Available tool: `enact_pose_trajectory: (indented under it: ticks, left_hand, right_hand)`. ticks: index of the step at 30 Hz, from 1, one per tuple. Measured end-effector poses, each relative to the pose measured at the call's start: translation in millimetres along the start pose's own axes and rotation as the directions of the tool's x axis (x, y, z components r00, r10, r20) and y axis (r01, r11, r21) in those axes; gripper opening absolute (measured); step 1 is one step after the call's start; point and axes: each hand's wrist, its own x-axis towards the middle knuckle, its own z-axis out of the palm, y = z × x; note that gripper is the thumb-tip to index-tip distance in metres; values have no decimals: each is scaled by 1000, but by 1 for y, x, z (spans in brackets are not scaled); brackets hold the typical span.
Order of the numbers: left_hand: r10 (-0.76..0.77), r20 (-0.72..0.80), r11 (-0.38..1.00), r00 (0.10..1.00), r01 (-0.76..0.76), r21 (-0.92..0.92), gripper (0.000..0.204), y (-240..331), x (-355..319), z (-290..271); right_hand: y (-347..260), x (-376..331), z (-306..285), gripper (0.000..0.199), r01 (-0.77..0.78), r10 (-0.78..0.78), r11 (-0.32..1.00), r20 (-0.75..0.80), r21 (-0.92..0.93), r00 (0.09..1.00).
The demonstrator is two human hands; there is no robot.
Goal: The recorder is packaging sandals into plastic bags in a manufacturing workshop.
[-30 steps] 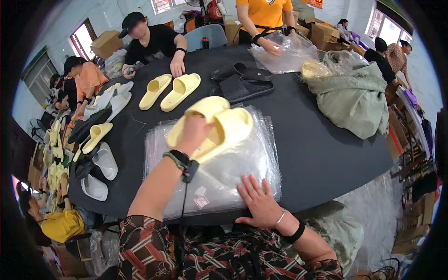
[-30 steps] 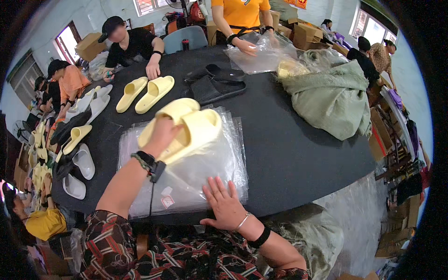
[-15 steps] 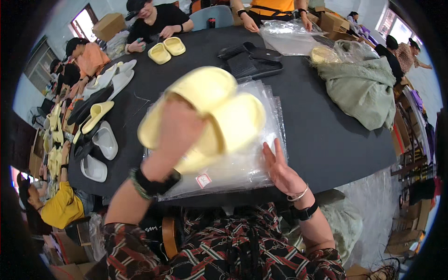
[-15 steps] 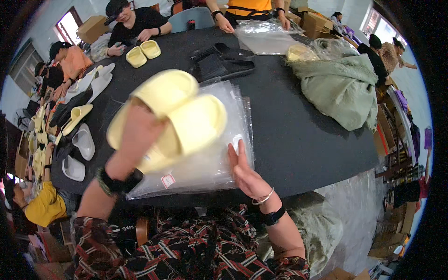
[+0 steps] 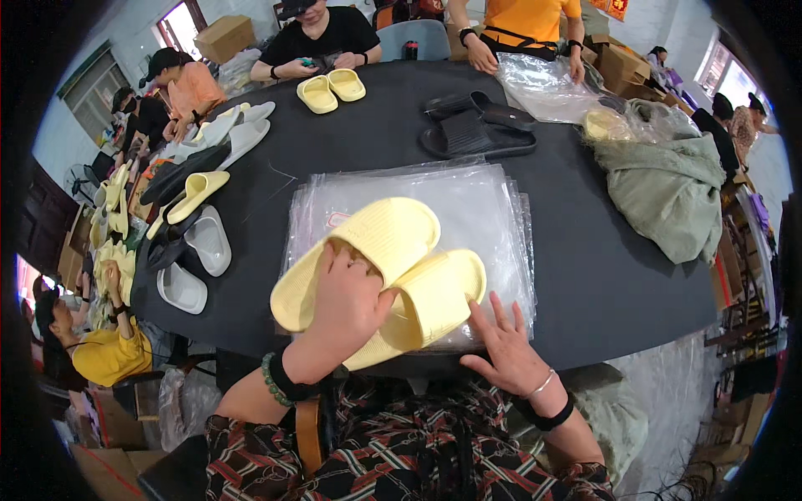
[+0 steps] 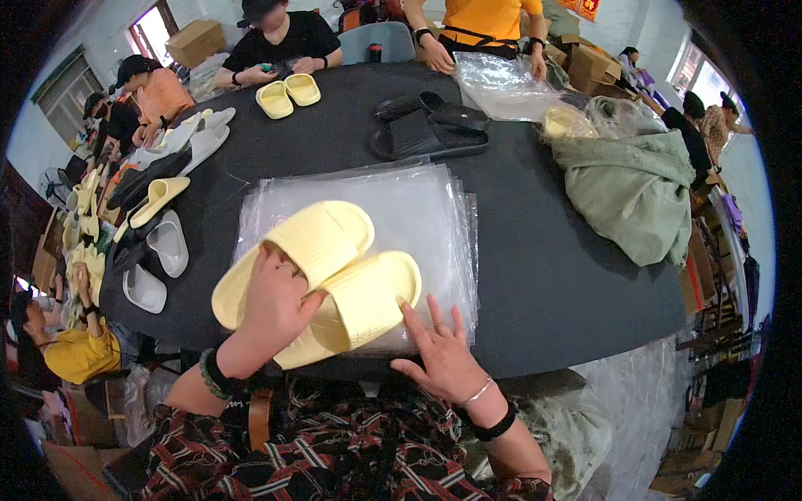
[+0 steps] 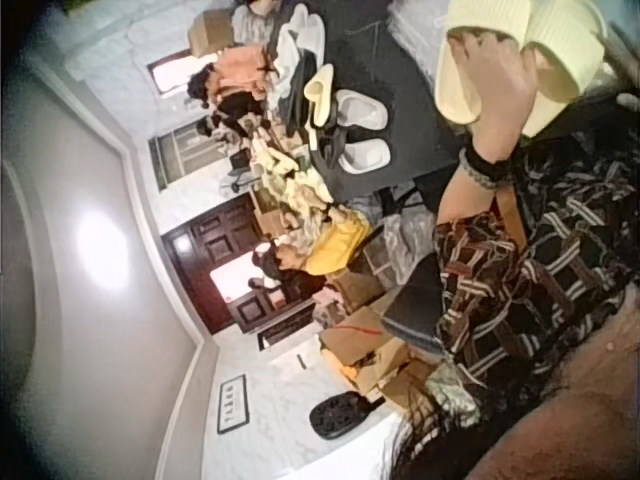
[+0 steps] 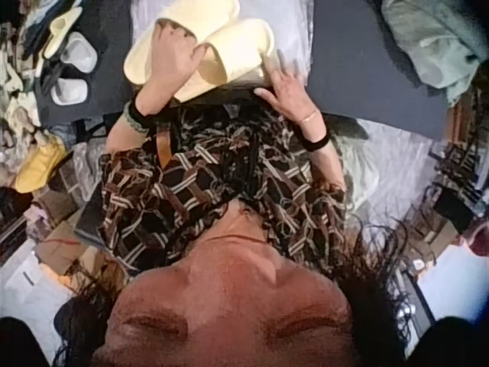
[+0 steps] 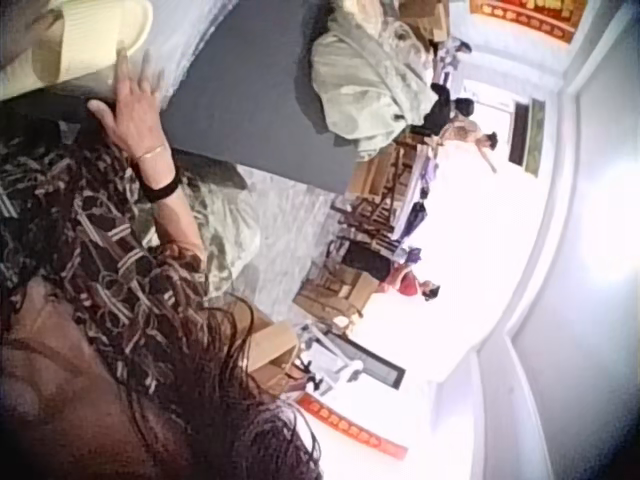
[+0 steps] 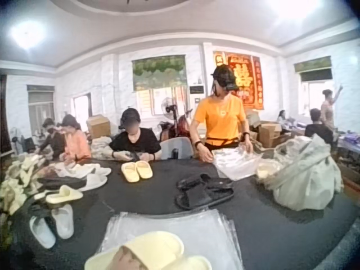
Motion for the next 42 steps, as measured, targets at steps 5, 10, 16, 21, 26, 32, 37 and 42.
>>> enact_pose_trajectory:
  ticks: [5, 10, 16, 21, 26, 32, 37, 42]
  left_hand:
    - [-35, -91, 999, 995, 32, -30, 31, -6, 5, 16]
    - [-120, 133, 982, 984, 138, -130, 34, -7, -5, 51]
    - [-126, 33, 985, 991, 129, -111, 37, -27, -13, 62]
    - [-361, 133, 933, 923, 359, 42, 38, -82, -27, 32]
    - [-674, 90, 738, 733, 664, 121, 45, -183, -74, 5]
    - [-617, -158, 727, 771, 636, 259, 44, -248, -73, -67]
    - [-618, -420, 556, 664, 748, 364, 47, -378, -63, -147]
    - [-767, -394, 398, 506, 857, 327, 47, -456, -124, -139]
  right_hand:
    - [-2, 12, 10, 92, 33, -16, 991, -128, 129, 992]
    - [1, 1, 8, 87, -104, 100, 995, -258, -2, 961]
    - [3, -5, 19, 87, -131, 108, 971, -122, -200, 987]
    - [5, -7, 18, 88, -111, 92, 976, -106, -186, 990]
    - [1, -2, 20, 90, -127, 115, 975, -70, -185, 991]
    - [6, -8, 21, 94, -167, 170, 973, 4, -159, 985]
    - [-8, -3, 11, 96, -199, 212, 967, 72, -156, 975]
    - [-2, -5, 17, 97, -174, 183, 976, 59, -131, 981]
